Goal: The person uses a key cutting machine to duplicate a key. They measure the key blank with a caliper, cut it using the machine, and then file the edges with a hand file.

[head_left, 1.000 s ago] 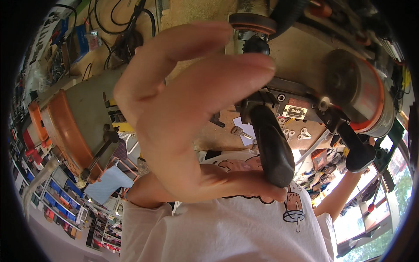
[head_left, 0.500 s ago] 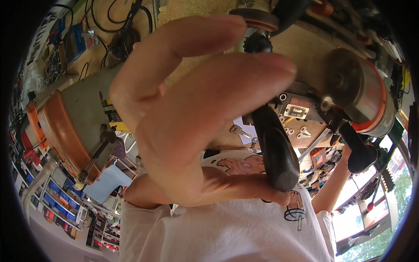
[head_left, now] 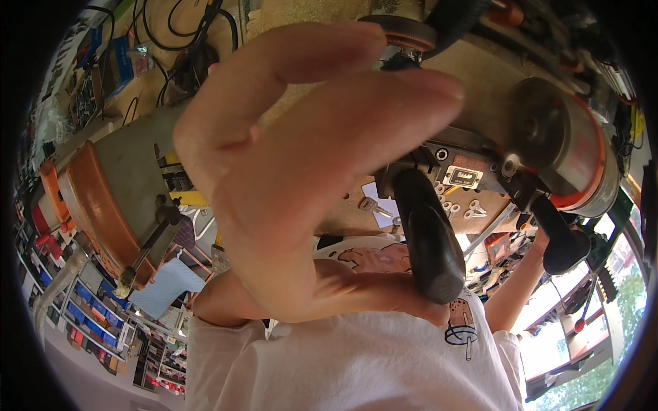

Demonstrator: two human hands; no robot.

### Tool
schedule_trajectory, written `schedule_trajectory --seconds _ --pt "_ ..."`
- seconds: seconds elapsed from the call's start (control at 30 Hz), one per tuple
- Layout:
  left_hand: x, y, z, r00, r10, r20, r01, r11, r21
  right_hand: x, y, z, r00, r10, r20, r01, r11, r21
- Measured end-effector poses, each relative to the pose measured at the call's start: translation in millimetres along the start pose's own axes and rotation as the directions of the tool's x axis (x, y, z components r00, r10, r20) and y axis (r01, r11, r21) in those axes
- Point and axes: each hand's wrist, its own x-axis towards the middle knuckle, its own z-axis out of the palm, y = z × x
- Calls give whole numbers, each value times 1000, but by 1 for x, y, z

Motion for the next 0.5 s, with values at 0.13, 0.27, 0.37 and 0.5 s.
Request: schedule_trajectory --seconds 0.13,0.27,0.37,0.5 --pt "-2 -2 4 997 -30 -74 25 997 -73 6 -4 -6 999 41 25 -41 999 4" --pt "-1 -4 1 997 -44 -62 39 996 -78 21 -14 -22 980 166 107 -166 986 -11" --pt "-1 -4 1 997 -48 -62 43 996 -78 34 -17 -31 939 282 197 -278 959 -47" --pt "1 -5 1 997 -49 -53 45 995 -86 39 -20 -34 903 359 237 -345 933 -99"
